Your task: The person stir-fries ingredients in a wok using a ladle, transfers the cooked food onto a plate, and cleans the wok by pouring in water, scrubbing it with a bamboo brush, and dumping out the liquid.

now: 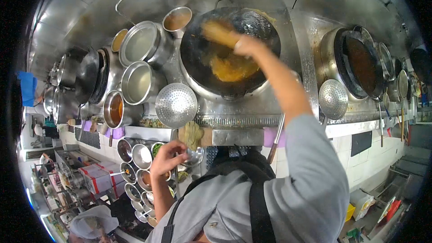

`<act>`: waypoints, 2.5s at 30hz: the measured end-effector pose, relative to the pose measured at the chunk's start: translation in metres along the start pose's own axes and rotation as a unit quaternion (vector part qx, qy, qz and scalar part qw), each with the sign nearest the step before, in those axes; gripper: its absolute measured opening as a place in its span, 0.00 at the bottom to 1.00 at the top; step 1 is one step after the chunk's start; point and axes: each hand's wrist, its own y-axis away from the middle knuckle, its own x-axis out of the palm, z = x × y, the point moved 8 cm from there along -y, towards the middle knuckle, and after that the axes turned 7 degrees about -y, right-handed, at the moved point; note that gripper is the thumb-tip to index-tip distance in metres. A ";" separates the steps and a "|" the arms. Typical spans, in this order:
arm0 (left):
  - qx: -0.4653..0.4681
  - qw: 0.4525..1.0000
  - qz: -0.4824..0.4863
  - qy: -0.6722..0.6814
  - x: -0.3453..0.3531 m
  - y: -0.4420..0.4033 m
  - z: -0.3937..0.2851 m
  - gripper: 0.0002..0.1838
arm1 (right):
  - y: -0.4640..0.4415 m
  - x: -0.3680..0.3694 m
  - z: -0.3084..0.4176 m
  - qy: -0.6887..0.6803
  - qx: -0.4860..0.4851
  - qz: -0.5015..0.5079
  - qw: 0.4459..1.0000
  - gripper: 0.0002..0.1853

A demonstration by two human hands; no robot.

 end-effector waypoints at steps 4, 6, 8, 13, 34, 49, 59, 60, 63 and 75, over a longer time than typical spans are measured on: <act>0.073 0.996 0.004 -0.048 0.032 -0.028 -0.043 0.14 | 0.079 0.061 0.055 0.126 0.037 0.085 0.988 0.44; 0.111 0.988 -0.032 -0.106 0.040 -0.046 -0.057 0.12 | 0.134 0.020 0.058 0.165 0.080 0.220 0.958 0.44; 0.151 0.956 -0.110 -0.226 0.053 -0.076 -0.076 0.12 | 0.127 -0.038 0.013 0.218 0.055 0.240 0.944 0.42; 0.318 0.836 -0.287 -0.343 0.131 -0.180 -0.107 0.09 | 0.009 -0.059 -0.039 0.079 0.060 0.037 0.994 0.42; 0.308 0.843 -0.243 -0.367 0.099 -0.207 -0.077 0.17 | 0.053 -0.017 0.064 0.218 0.002 0.087 0.972 0.45; -0.032 0.896 -0.243 0.370 0.086 -0.189 0.052 0.11 | 0.196 -0.033 0.068 0.155 0.102 0.111 0.976 0.40; -0.011 0.791 -0.060 0.609 0.014 -0.232 0.042 0.22 | 0.418 0.014 -0.019 -0.160 0.034 -0.321 0.933 0.41; -0.022 0.809 -0.037 0.586 -0.011 -0.224 0.041 0.21 | 0.432 0.028 -0.037 -0.153 0.028 -0.334 0.930 0.40; -0.031 0.856 -0.015 0.516 -0.065 -0.202 0.024 0.21 | 0.459 0.042 -0.049 -0.243 0.096 -0.307 0.915 0.40; 0.098 0.881 -0.096 0.453 -0.060 -0.154 -0.085 0.20 | 0.460 -0.005 -0.070 -0.305 0.204 -0.267 0.891 0.38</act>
